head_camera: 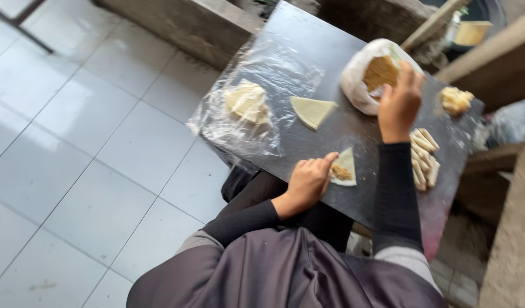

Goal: The person wraps snacks by placing a small amount of brown filling onto a triangular dough wrapper, rolling it into a cylinder, and sealing the edge with a paste.

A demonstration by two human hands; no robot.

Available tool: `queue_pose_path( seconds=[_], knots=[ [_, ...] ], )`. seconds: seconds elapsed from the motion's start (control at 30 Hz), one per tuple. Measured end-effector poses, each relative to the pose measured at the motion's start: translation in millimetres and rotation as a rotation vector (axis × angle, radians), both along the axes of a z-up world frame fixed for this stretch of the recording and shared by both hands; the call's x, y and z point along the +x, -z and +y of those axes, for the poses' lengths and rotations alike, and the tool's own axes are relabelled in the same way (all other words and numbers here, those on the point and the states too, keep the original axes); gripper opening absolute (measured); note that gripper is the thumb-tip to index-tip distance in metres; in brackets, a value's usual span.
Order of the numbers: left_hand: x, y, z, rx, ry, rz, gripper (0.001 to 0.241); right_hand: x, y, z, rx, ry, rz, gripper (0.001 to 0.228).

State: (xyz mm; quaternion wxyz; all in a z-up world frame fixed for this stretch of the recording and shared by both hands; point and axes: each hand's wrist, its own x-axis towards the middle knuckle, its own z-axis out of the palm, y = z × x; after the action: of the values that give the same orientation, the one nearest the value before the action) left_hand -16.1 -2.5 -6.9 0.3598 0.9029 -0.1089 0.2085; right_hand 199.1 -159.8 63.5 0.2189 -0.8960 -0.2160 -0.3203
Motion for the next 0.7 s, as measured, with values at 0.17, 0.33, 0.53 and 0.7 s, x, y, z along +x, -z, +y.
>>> queue_pose_path(
  seconds=[0.17,0.33,0.53,0.7],
  knots=[
    [-3,-4,-1,0.005,-0.019,-0.034,0.058,-61,-9,-6,0.202,-0.133,0.163,0.052],
    [-4,3,-5,0.04,-0.043,-0.009,0.058,-150,-9,-19,0.158,-0.081,0.222,0.052],
    [-5,3,-10,-0.081,-0.04,-0.062,0.051,-221,17,-25,0.168,0.103,0.341,0.051],
    [-1,0,-11,-0.115,0.047,0.013,0.046,-234,32,-24,0.132,0.15,0.314,0.053]
  ],
)
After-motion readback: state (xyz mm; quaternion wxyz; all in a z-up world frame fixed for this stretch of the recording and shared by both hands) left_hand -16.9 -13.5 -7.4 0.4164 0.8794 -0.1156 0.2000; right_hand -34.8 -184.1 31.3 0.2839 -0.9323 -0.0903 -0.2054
